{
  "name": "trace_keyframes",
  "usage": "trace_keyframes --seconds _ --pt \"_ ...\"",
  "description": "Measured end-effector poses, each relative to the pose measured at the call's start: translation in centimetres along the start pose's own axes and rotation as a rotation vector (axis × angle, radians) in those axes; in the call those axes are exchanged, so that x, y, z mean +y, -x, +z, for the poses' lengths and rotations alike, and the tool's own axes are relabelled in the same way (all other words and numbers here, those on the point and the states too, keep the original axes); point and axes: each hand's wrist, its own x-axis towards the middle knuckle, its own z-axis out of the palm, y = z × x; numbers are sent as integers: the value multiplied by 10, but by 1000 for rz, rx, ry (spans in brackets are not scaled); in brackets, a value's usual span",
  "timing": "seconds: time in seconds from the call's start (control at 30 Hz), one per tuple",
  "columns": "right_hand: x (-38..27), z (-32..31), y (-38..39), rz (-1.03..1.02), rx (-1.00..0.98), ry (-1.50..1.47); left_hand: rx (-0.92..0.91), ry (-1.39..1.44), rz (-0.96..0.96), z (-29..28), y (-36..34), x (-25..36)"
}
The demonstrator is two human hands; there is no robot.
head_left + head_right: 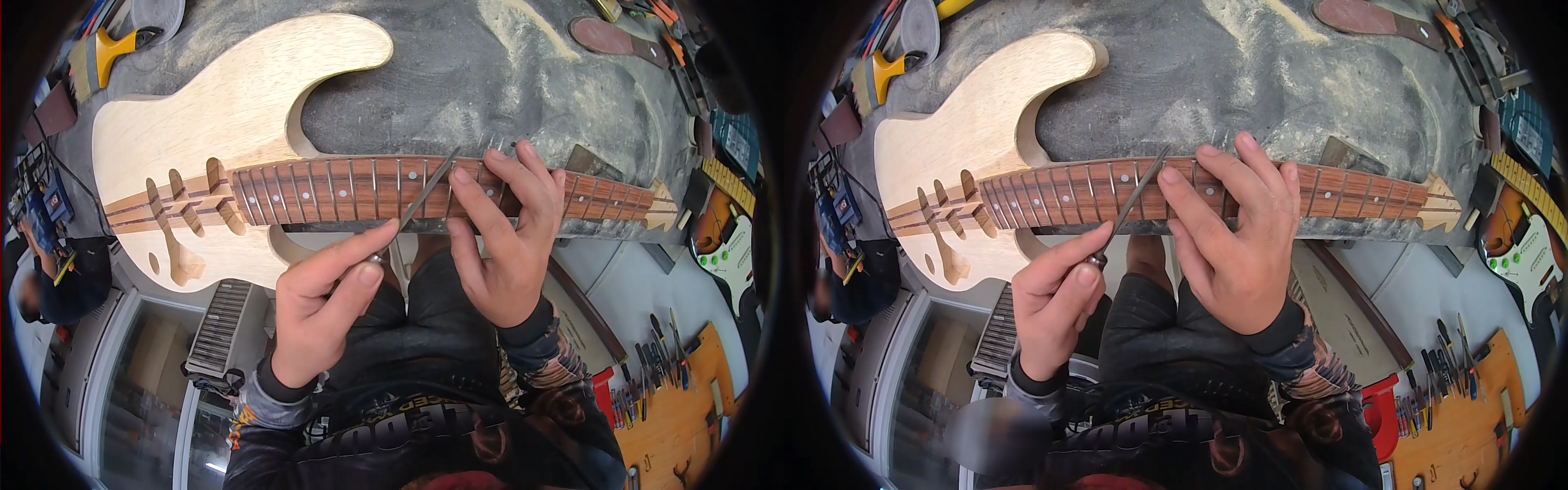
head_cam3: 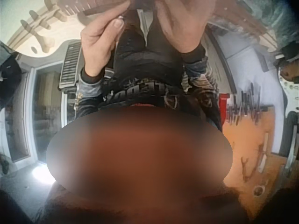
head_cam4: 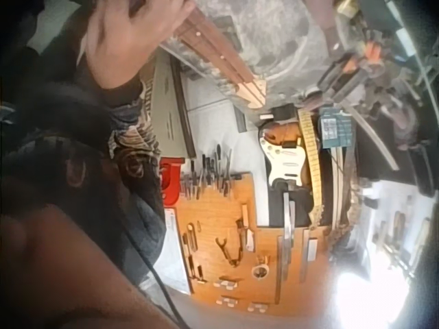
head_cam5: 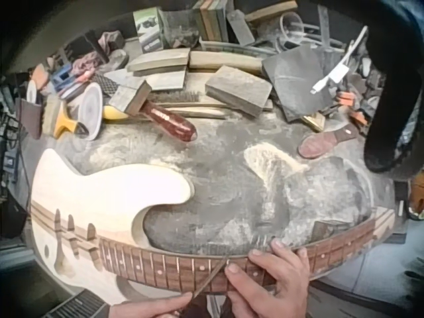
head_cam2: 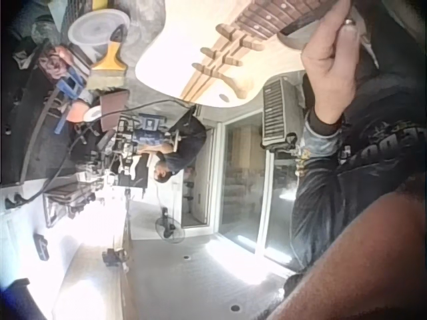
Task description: The person uses a file to smooth the edges of the frets on a guitar neck, then turns the guitar body over to continue filing around the pickup cavities.
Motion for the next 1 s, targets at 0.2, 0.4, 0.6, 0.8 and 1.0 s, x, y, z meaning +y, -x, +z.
trace_keyframes --seconds 0.2,0.4,0.6,0.8,1.0 --pt "1 0 0 -2 -5 -6 -36 -565 447 6 -24 6" --pt "5 -7 4 40 33 25 -65 -1005 612 11 -35 15" --pt "13 -10 7 40 28 36 -84 48 -18 5 -3 -1" --pt "13 -8 5 29 28 34 -90 -1065 614 27 -36 18" --pt "16 -10 8 20 31 26 -45 -761 634 20 -35 2"
